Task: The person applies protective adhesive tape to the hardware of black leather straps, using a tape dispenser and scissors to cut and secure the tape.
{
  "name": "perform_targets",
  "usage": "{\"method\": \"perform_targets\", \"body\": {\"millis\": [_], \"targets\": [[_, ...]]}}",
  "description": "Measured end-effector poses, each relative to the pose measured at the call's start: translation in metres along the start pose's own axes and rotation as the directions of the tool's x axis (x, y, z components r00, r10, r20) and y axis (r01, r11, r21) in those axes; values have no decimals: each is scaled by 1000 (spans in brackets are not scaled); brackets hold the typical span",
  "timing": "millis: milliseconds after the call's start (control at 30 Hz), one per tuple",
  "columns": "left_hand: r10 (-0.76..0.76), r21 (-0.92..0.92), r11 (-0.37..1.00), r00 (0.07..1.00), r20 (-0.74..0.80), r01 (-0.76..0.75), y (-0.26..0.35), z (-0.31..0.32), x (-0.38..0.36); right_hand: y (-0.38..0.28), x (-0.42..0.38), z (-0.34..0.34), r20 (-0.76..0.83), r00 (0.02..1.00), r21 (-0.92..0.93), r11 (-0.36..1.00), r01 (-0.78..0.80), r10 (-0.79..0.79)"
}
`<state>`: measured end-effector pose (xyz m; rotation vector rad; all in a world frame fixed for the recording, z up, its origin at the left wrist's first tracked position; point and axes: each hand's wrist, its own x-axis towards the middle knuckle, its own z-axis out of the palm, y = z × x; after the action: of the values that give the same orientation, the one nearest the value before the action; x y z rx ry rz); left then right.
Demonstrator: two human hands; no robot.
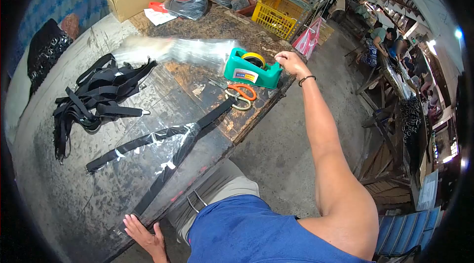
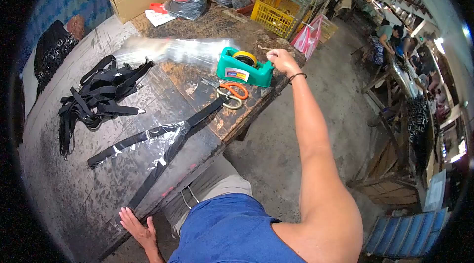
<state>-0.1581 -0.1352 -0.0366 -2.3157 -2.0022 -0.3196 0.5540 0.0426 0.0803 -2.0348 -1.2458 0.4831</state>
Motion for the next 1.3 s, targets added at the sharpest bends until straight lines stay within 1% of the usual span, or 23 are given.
{"method": "perform_targets", "body": {"millis": [33, 100, 133, 167, 233, 300, 367, 400, 433, 500, 533, 567, 600, 667, 700, 767, 800, 833, 900, 933, 1067, 1233, 1300], "targets": [[4, -4, 1000, 1000, -9, -4, -1, 1, 0, -6, 3, -3, -2, 1000, 3, 1000, -1, 1], [11, -8, 1000, 1000, -19, -11, -2, 3, 0, -17, 8, -8, 247, 968, -215, 977, 6, 48], [5, -9, 1000, 1000, -9, -5, -3, 3, 0, -23, 8, -8, 288, 954, -209, 978, -22, 83], [-1, -10, 1000, 1000, 1, 1, -3, 3, 0, -19, 15, -9, 286, 954, -207, 978, -23, 83], [7, 28, 1000, 1000, 13, -7, -2, 1, 1, -10, 33, -7, 376, 920, -278, 961, 2, 107], [13, 66, 998, 1000, 26, -14, -2, 0, 1, -7, 38, -8, 379, 919, -276, 961, 2, 107], [5, 58, 998, 1000, 26, -7, -1, -1, 1, -34, 22, -11, 301, 953, -222, 971, 85, -15], [9, 58, 998, 1000, 27, -10, -2, 1, 1, -30, 26, -10, 266, 962, -205, 972, 117, -60], [10, 33, 999, 1000, 0, -10, -3, 3, 1, -36, 24, -10, 265, 963, -205, 972, 114, -56], [14, 6, 1000, 999, -28, -14, -3, 4, 0, -54, 18, -12, 285, 958, -300, 946, 121, -32], [11, 23, 1000, 1000, -25, -11, -2, 4, 0, -54, 19, -13, 286, 958, -288, 954, 85, 1], [8, 40, 999, 1000, -23, -7, -1, 3, 1, -52, 17, -15, 282, 959, -289, 954, 83, 2], [9, 38, 999, 1000, -25, -8, 0, 1, 1, -51, 13, -16, 253, 967, -224, 974, 21, 37], [-30, 34, 999, 999, 25, 29, 1, -2, 3, -47, 6, -18, 205, 972, -86, 992, -96, 112], [-31, 33, 999, 999, 25, 30, 1, -1, 2, -45, 0, -21, 206, 972, -87, 992, -95, 111], [0, 48, 999, 1000, -9, 0, -1, 1, 1, -40, -9, -30, 235, 961, 19, 988, -156, 147], [1, 48, 999, 1000, -8, -1, -1, 2, 1, -28, -8, -33, 242, 954, 36, 980, -194, 180], [1, 62, 998, 1000, -8, -1, -1, 3, 1, -23, -9, -34, 240, 953, 36, 980, -197, 182], [7, 75, 997, 1000, -6, -7, -3, 5, 0, -12, -11, -35, 234, 948, 115, 963, -246, 214], [12, 84, 996, 1000, -13, -11, -4, 7, 0, -8, -11, -34, 258, 941, 152, 952, -265, 221], [15, 84, 996, 1000, -15, -13, -5, 8, 0, 6, -10, -32, 310, 931, 198, 944, -264, 195], [6, 71, 997, 1000, -9, -5, -5, 7, 0, 1, -16, -37, 372, 921, 275, 934, -226, 113], [12, 70, 997, 1000, -17, -11, -5, 8, 0, -3, -19, -39, 380, 917, 282, 930, -236, 118]]}}
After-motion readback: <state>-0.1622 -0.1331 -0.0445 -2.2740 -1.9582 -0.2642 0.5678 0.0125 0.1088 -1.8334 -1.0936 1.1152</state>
